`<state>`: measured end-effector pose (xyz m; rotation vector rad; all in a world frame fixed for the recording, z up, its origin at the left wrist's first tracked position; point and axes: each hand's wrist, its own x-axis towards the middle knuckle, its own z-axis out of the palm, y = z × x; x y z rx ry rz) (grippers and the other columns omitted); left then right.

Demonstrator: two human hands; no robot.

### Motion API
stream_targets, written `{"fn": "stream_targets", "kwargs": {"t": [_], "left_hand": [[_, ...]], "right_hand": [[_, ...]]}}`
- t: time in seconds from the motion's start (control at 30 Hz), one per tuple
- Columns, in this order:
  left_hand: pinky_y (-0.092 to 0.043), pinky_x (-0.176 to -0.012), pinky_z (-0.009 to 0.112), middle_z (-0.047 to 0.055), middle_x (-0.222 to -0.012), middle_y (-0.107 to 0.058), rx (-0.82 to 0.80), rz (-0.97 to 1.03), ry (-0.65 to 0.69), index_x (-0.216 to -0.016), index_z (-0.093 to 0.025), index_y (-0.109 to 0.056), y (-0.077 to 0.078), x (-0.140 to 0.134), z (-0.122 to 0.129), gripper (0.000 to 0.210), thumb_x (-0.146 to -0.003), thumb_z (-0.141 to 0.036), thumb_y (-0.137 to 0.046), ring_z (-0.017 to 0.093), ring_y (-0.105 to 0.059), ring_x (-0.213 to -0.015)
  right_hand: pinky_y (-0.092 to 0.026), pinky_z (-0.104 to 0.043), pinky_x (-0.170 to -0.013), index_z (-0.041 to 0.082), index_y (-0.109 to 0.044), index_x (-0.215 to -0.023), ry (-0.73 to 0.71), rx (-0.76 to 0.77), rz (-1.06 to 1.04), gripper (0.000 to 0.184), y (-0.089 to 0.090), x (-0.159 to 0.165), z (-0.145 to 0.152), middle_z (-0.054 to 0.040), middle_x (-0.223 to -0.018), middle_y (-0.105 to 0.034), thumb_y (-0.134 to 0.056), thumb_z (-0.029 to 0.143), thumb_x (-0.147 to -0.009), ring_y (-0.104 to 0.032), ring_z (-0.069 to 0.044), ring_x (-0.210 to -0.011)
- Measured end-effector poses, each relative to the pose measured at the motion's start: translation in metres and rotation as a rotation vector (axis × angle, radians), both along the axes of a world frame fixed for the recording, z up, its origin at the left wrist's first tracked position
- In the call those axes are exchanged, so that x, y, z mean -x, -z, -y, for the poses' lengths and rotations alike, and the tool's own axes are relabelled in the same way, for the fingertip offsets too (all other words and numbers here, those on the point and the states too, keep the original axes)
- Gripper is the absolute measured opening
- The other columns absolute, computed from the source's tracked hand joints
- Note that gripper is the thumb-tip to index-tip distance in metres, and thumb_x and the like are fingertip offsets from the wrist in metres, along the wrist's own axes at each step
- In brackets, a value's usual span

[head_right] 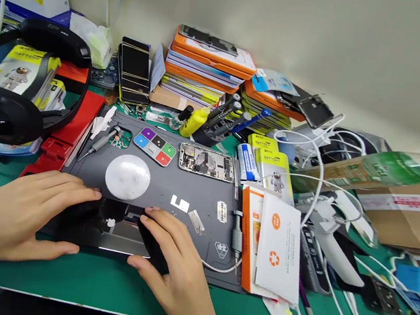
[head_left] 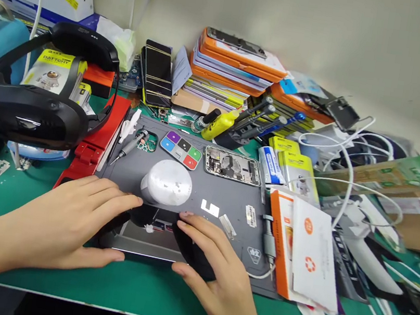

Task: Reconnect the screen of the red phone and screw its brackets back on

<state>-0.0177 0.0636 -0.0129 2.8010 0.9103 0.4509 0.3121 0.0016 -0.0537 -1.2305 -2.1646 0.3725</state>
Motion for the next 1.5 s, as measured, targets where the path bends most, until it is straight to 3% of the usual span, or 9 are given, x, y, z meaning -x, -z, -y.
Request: {"fn": "stream_targets", "kwargs": {"t": [0.17, 0.4, 0.97, 1.07, 1.2, 1.33, 1.5], "left_hand": [[-0.059, -0.098, 0.042, 0.011, -0.135, -0.077, 0.03, 0.0, 0.007, -0.157, -0.018, -0.049, -0.001, 0.0, -0.001, 0.056, -0.116, -0.057, -0.055, 0.03, -0.077, -0.119], [-0.059, -0.096, 0.041, 0.012, -0.134, -0.077, 0.014, 0.002, 0.008, -0.156, -0.018, -0.05, -0.002, 0.0, -0.001, 0.055, -0.117, -0.055, -0.053, 0.03, -0.078, -0.118], [-0.062, -0.1, 0.039, 0.012, -0.134, -0.076, 0.046, 0.044, -0.021, -0.159, -0.019, -0.047, 0.002, 0.001, 0.0, 0.068, -0.105, -0.047, -0.076, 0.031, -0.077, -0.12], [-0.063, -0.098, 0.038, 0.012, -0.132, -0.077, 0.061, 0.085, -0.019, -0.158, -0.021, -0.05, 0.003, 0.002, -0.001, 0.062, -0.107, -0.047, -0.073, 0.03, -0.078, -0.118], [-0.065, -0.097, 0.038, 0.006, -0.132, -0.077, 0.096, 0.118, -0.04, -0.159, -0.027, -0.053, 0.01, 0.006, -0.004, 0.06, -0.111, -0.062, -0.06, 0.029, -0.079, -0.114], [-0.064, -0.106, 0.037, 0.001, -0.139, -0.074, 0.106, 0.093, -0.086, -0.163, -0.031, -0.051, 0.018, 0.007, -0.006, 0.054, -0.116, -0.059, -0.049, 0.026, -0.077, -0.122], [-0.068, -0.086, 0.037, 0.006, -0.126, -0.08, -0.017, 0.118, -0.028, -0.156, -0.026, -0.055, 0.009, 0.002, -0.009, 0.059, -0.115, -0.068, -0.049, 0.028, -0.083, -0.105]], "right_hand": [[-0.05, -0.024, -0.128, 0.024, -0.068, -0.15, -0.011, 0.005, -0.003, 0.044, 0.001, -0.001, 0.001, -0.0062, -0.153, -0.071, -0.066, 0.051, -0.116, -0.065, -0.015, -0.147], [-0.057, -0.03, -0.123, 0.023, -0.069, -0.149, -0.004, -0.007, -0.008, 0.043, 0.002, -0.001, 0.001, -0.0089, -0.153, -0.072, -0.066, 0.051, -0.116, -0.069, -0.02, -0.144], [-0.066, -0.04, -0.115, 0.024, -0.069, -0.15, 0.012, -0.071, -0.057, 0.041, 0.004, 0.004, 0.001, -0.0104, -0.148, -0.076, -0.064, 0.048, -0.117, -0.075, -0.026, -0.137], [-0.065, -0.042, -0.115, 0.024, -0.069, -0.15, 0.025, -0.065, -0.057, 0.042, 0.002, 0.005, 0.001, -0.0119, -0.147, -0.076, -0.064, 0.049, -0.117, -0.075, -0.026, -0.137], [-0.063, -0.044, -0.12, 0.023, -0.069, -0.149, 0.04, -0.044, -0.043, 0.046, 0.002, 0.005, 0.001, -0.013, -0.148, -0.076, -0.06, 0.055, -0.117, -0.073, -0.026, -0.141], [-0.063, -0.047, -0.121, 0.022, -0.069, -0.149, 0.039, -0.038, -0.041, 0.047, 0.006, 0.003, 0.0, -0.0143, -0.149, -0.075, -0.056, 0.056, -0.119, -0.071, -0.028, -0.144], [-0.063, -0.046, -0.121, 0.022, -0.067, -0.151, 0.044, -0.06, -0.054, 0.047, 0.007, 0.005, 0.0, -0.0133, -0.15, -0.075, -0.059, 0.055, -0.118, -0.071, -0.027, -0.143]]}}
